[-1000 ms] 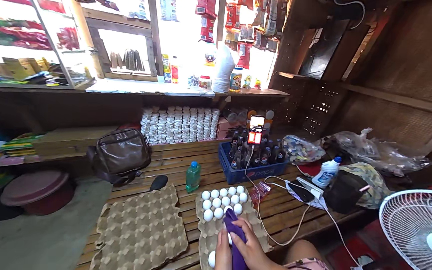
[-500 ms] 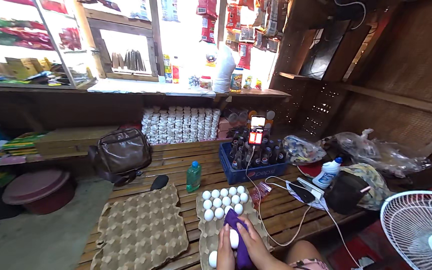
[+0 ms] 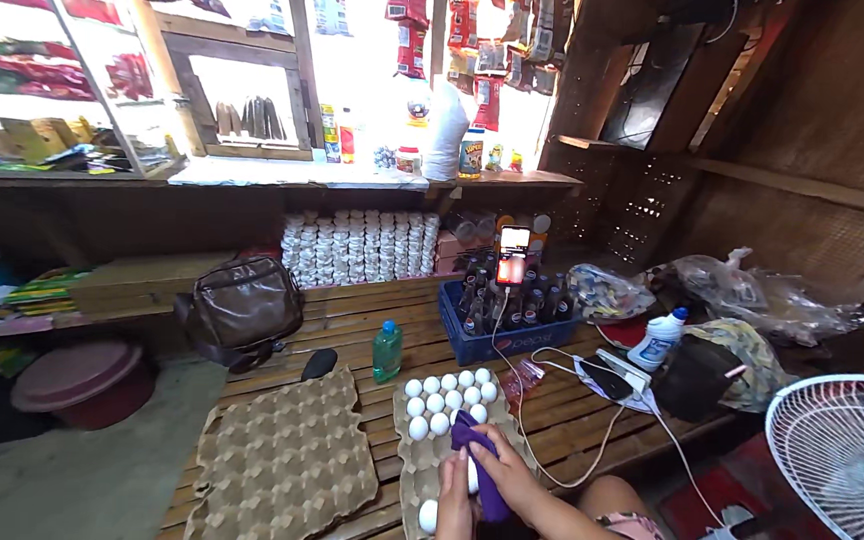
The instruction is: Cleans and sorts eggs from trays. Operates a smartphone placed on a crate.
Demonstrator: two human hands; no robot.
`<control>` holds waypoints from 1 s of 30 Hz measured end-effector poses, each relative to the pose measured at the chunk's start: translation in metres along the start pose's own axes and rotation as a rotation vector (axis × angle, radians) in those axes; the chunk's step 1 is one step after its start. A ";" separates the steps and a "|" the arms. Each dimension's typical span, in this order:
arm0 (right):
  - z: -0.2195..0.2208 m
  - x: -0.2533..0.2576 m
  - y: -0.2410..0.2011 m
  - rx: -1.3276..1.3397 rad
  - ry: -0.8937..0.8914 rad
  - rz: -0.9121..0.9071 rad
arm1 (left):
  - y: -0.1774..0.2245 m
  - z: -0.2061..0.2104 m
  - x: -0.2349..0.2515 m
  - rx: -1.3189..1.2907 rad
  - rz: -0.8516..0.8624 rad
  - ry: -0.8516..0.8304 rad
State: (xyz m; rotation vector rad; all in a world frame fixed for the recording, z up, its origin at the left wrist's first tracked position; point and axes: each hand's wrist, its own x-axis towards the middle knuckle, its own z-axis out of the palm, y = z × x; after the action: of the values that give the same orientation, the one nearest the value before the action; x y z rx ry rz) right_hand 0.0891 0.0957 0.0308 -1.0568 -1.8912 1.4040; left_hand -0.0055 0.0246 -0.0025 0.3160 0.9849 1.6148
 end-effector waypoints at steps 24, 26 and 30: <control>0.022 -0.018 0.007 -0.491 -0.032 -0.391 | 0.005 -0.004 -0.008 -0.169 0.063 0.061; 0.018 -0.014 0.002 -0.478 -0.051 -0.382 | 0.010 -0.004 -0.009 -0.182 0.074 0.028; 0.011 -0.010 -0.003 -0.426 -0.037 -0.307 | 0.012 -0.006 -0.010 -0.142 0.011 -0.043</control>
State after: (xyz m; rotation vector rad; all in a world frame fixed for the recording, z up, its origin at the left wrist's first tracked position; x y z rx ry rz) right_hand 0.0845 0.0813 0.0303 -0.8756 -2.3262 0.8753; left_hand -0.0147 0.0132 0.0054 0.2585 0.8319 1.6715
